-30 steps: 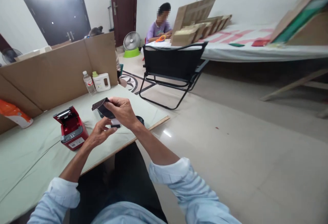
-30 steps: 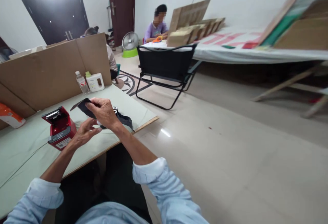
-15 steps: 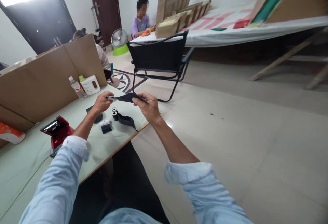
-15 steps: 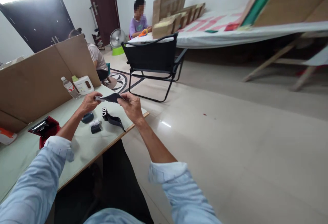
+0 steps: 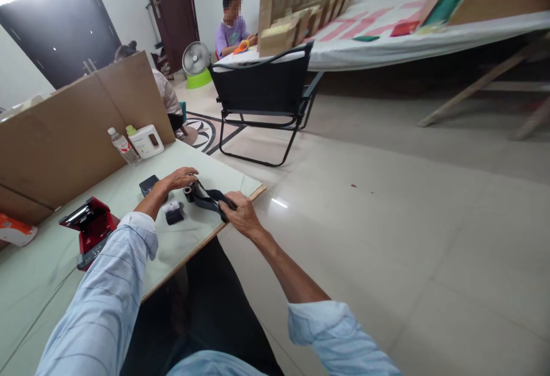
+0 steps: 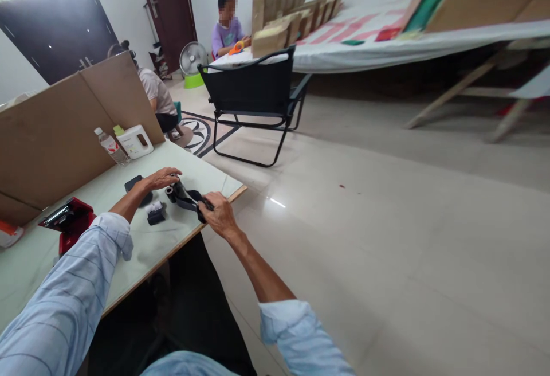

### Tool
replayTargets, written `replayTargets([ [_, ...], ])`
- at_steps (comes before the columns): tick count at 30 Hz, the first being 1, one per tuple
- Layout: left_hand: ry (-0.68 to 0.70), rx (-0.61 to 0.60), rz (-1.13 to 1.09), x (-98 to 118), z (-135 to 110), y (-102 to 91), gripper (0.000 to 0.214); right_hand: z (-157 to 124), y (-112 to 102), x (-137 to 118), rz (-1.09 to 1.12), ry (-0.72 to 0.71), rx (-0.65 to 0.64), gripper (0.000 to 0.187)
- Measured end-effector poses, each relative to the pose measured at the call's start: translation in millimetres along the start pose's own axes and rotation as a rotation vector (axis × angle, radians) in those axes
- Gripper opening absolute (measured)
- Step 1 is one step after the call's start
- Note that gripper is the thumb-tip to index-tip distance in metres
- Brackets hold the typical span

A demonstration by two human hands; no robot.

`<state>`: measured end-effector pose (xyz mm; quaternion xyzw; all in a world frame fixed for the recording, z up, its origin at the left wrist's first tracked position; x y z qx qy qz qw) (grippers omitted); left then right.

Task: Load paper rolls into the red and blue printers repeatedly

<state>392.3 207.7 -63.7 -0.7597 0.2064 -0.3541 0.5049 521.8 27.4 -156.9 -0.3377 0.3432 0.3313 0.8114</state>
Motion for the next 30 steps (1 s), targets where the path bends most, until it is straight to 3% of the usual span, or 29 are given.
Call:
replayTargets([
  [3,-0.010,0.000,-0.091,-1.7,-6.7,1.0,0.059,-7.0,-3.5,-0.7,-0.003,-0.016,0.045,0.016],
  [8,0.004,0.145,-0.161,-3.5,-31.7,-0.7,0.079,-15.7,-9.6,-0.2,-0.050,-0.022,0.068,0.019],
  [13,-0.051,0.231,-0.042,2.5,-60.8,7.8,0.084,-26.0,-15.2,-3.9,-0.108,-0.061,0.062,0.022],
  [21,-0.245,0.352,0.127,25.1,-81.2,30.6,0.050,-47.1,-16.7,-6.5,-0.138,-0.074,0.089,0.036],
  [26,-0.160,0.413,0.087,37.0,-98.4,22.9,0.045,-57.0,-24.9,-11.0,-0.107,-0.038,0.161,0.062],
  [30,-0.031,0.488,0.062,52.8,-125.7,7.2,0.039,-61.3,-28.7,-35.6,-0.057,-0.080,0.179,0.068],
])
Point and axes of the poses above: each hand's wrist, its own z-axis towards the middle knuckle, its own y-axis out of the palm, x = y × z, the point moved 5 cm from there along z, towards the middle knuckle, and after that the axes turned 4 degrees about -z, right-handed, at the moved point
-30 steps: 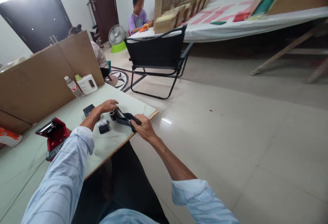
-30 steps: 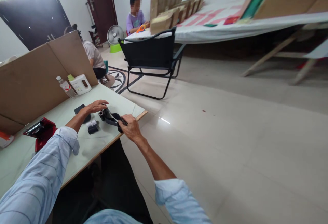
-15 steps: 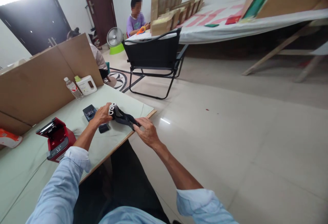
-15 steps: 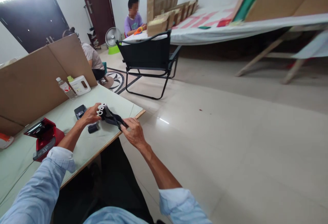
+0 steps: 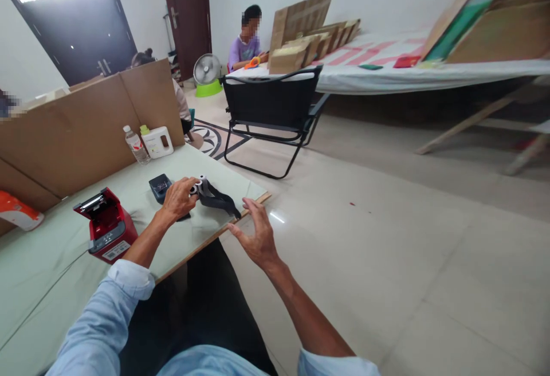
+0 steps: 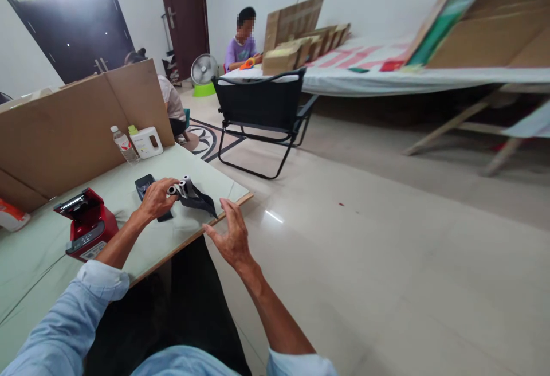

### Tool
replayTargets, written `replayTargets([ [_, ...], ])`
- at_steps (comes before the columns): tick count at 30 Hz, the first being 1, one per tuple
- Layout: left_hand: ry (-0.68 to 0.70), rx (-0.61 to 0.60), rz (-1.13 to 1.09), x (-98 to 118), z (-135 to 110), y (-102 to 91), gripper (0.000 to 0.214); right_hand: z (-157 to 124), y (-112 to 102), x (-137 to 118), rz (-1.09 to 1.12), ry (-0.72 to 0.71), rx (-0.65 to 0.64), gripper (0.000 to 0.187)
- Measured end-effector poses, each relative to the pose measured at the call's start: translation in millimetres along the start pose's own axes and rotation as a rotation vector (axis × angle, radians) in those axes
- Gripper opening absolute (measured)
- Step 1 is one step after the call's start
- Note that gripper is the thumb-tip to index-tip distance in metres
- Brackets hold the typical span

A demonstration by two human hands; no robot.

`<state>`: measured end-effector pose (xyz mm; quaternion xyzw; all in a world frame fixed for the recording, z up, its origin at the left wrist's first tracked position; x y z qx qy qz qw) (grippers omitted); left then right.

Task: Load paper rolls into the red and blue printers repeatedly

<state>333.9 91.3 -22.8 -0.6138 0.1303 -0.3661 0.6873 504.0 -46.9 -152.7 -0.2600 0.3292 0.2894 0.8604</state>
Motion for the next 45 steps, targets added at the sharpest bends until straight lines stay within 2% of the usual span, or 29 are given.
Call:
replayTargets([
  [3,0.055,0.064,-0.046,9.5,-19.7,-22.4,0.035,-1.9,0.7,-22.2,0.067,-0.001,-0.005,0.066],
  [6,0.070,0.113,-0.097,15.0,-45.5,-38.1,0.030,-8.4,9.8,-39.4,0.219,0.110,-0.092,0.065],
  [9,0.053,0.131,-0.161,16.1,-75.0,-43.3,0.028,-19.5,25.0,-54.5,0.434,0.278,-0.206,0.056],
  [12,0.025,0.152,-0.220,11.7,-104.7,-43.8,0.029,-26.9,36.7,-73.7,0.589,0.344,-0.248,0.036],
  [15,-0.006,0.208,-0.269,0.7,-133.8,-47.7,0.032,-26.3,45.1,-96.1,0.674,0.330,-0.293,0.019],
  [19,-0.048,0.290,-0.310,-23.7,-167.7,-61.7,0.033,-15.4,59.8,-126.1,0.663,0.279,-0.420,0.016],
  [24,-0.145,0.423,-0.333,-68.5,-197.7,-93.6,0.028,9.1,90.8,-160.7,0.635,0.159,-0.483,0.017],
  [27,-0.219,0.485,-0.316,-101.1,-209.8,-109.8,0.024,21.3,115.8,-183.3,0.616,0.054,-0.548,0.017],
  [29,-0.271,0.510,-0.299,-124.2,-215.5,-114.1,0.024,26.1,132.1,-196.9,0.608,-0.014,-0.587,0.017],
  [34,-0.330,0.511,-0.278,-169.9,-219.7,-104.4,0.026,27.4,166.3,-215.0,0.624,-0.143,-0.668,0.016],
  [38,-0.406,0.455,-0.231,-189.6,-216.3,-93.8,0.024,27.8,183.7,-214.5,0.577,-0.212,-0.696,0.017],
  [45,-0.477,0.233,-0.228,-205.2,-207.5,-85.2,0.020,35.3,206.1,-216.7,0.414,-0.322,-0.737,0.015],
])
Point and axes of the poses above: each hand's wrist, its own z-axis towards the middle knuckle, its own y-axis out of the palm, x = y × z, the point moved 5 cm from there along z, towards the middle knuckle, and after that the axes turned 4 degrees about -z, right-handed, at the moved point
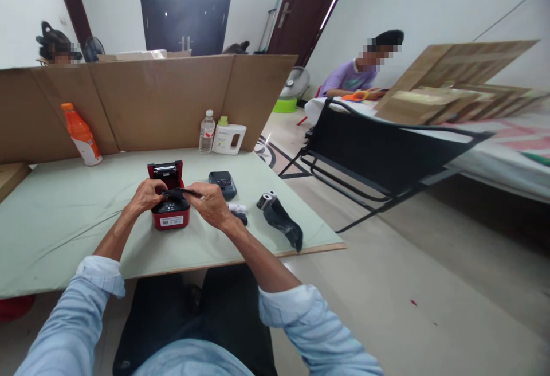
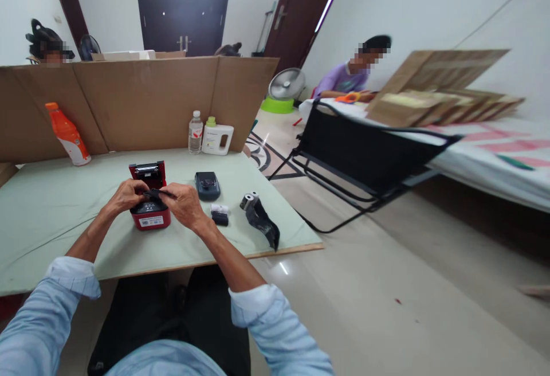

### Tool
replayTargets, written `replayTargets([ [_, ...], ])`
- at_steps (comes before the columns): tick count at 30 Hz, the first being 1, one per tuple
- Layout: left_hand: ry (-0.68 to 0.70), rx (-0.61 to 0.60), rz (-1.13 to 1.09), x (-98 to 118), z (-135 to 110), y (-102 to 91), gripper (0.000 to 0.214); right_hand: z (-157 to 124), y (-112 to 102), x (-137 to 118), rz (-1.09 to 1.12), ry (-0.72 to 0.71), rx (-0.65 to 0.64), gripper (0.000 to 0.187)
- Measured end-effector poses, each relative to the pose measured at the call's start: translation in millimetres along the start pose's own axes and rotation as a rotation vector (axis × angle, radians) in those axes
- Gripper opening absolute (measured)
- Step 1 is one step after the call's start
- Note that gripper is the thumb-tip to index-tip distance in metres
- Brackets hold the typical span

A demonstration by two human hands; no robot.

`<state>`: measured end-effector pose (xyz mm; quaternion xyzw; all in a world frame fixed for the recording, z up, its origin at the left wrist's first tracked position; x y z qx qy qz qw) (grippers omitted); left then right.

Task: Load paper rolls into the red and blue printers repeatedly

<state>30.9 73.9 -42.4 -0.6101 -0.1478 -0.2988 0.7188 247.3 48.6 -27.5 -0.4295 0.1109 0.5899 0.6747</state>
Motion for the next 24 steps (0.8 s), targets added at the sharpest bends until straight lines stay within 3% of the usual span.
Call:
replayTargets([
  [6,-0.059,-0.095,0.194,2.2,9.1,3.1,0.017,13.9,14.1,2.3,-0.166,-0.054,-0.064,0.015],
  [9,-0.001,-0.120,0.164,4.8,5.1,3.4,0.020,13.2,22.3,5.5,-0.257,-0.079,-0.094,0.015],
  [11,0.071,-0.048,0.083,4.9,-1.2,-1.9,0.020,8.4,27.5,6.2,-0.280,-0.112,-0.105,0.016],
  [15,0.068,0.380,-0.027,-8.3,-11.6,-30.3,0.023,-9.1,38.2,1.5,-0.313,-0.219,-0.092,0.016],
  [17,0.026,0.499,-0.094,-18.3,-9.7,-39.2,0.037,-19.4,44.7,-1.1,-0.345,-0.264,-0.089,0.018],
  [20,0.010,0.415,-0.268,-31.2,3.6,-37.1,0.065,-33.9,54.2,-2.6,-0.408,-0.307,-0.078,0.024],
  [24,0.043,0.361,-0.370,-39.2,7.0,-31.1,0.071,-48.0,62.1,-0.7,-0.475,-0.329,-0.040,0.026],
])
Point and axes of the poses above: each hand's wrist, its own z-axis towards the middle knuckle, its own y-axis out of the palm, x = y × z, the point moved 5 cm from there along z, towards the middle knuckle, and after that the axes turned 4 degrees about -z, right-handed, at the moved point
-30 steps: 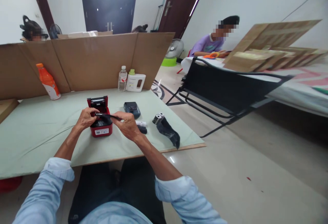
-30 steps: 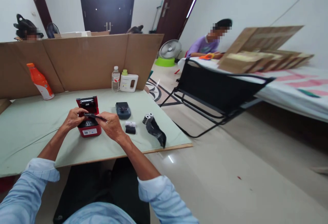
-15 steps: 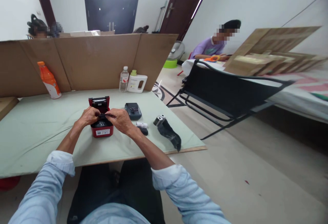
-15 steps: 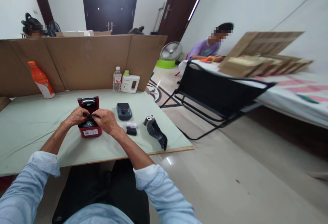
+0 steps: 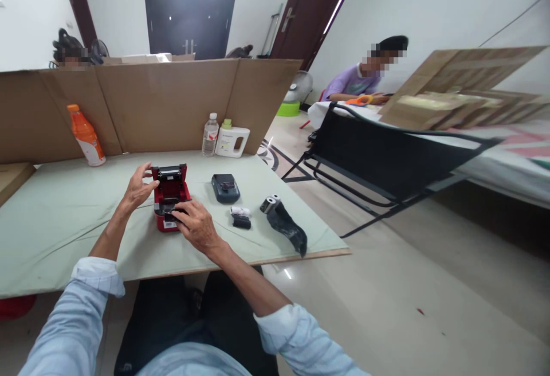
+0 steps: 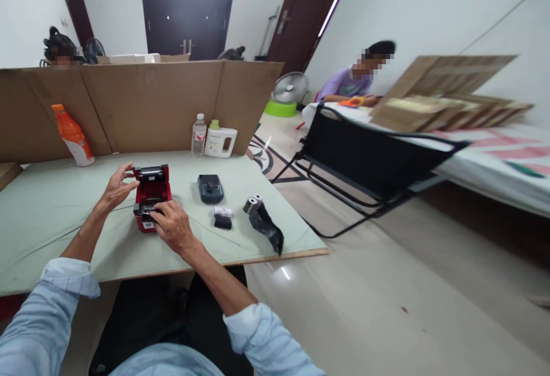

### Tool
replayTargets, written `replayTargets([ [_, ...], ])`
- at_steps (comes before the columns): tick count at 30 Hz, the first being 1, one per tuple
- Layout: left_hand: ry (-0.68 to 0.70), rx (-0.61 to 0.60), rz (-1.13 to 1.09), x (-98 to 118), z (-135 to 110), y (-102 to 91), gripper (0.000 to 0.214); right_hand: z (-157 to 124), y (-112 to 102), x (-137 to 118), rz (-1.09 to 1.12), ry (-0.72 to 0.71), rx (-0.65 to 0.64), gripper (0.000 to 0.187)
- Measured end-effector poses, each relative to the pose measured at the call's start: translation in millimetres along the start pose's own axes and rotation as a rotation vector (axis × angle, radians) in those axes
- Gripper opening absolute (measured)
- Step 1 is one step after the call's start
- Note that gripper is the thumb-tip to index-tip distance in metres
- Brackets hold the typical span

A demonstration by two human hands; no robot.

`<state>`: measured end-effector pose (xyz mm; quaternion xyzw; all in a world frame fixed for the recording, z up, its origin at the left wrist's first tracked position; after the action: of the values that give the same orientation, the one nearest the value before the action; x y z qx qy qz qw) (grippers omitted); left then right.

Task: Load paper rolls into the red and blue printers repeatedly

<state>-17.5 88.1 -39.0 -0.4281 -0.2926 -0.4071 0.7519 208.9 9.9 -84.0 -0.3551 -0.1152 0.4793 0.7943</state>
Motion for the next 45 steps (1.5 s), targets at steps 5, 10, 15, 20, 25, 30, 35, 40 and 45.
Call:
replayTargets([
  [5,0.101,-0.067,0.036,13.7,-29.5,-1.8,0.053,-9.7,2.2,-2.1,-0.010,-0.001,0.050,0.032],
  [10,0.155,-0.187,0.121,26.4,-66.4,-5.2,0.051,-13.7,1.8,-2.3,-0.008,-0.010,0.108,0.031],
  [15,0.212,-0.244,0.239,24.3,-93.7,-0.6,0.062,-13.9,2.7,-1.7,0.014,-0.006,0.077,0.030],
  [20,0.181,-0.156,0.338,17.2,-104.4,7.5,0.065,-11.7,-1.2,12.9,0.068,0.083,0.044,0.057],
  [25,0.104,-0.126,0.312,11.8,-105.9,13.6,0.068,-10.6,10.2,45.5,0.131,0.227,-0.088,0.100],
  [30,0.078,-0.111,0.290,11.0,-109.2,16.3,0.071,-12.9,25.1,57.0,0.197,0.262,-0.146,0.095],
  [35,0.082,-0.096,0.307,11.5,-109.0,17.6,0.071,-14.3,25.9,57.1,0.188,0.260,-0.122,0.090],
  [40,0.081,-0.105,0.352,11.5,-105.4,17.5,0.063,-12.5,23.5,58.6,0.168,0.248,-0.111,0.086],
  [45,0.052,-0.115,0.316,9.3,-107.3,18.5,0.068,-25.0,32.4,55.2,0.249,0.334,-0.122,0.101],
])
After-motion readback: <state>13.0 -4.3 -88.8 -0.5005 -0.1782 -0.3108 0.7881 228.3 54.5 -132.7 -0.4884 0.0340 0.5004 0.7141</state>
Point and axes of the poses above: each hand's wrist, its own z-axis towards the middle knuckle, its own y-axis out of the palm, x = y × z, the point moved 5 cm from there along z, towards the middle knuckle, and after that the axes turned 4 degrees about -z, right-handed, at the moved point
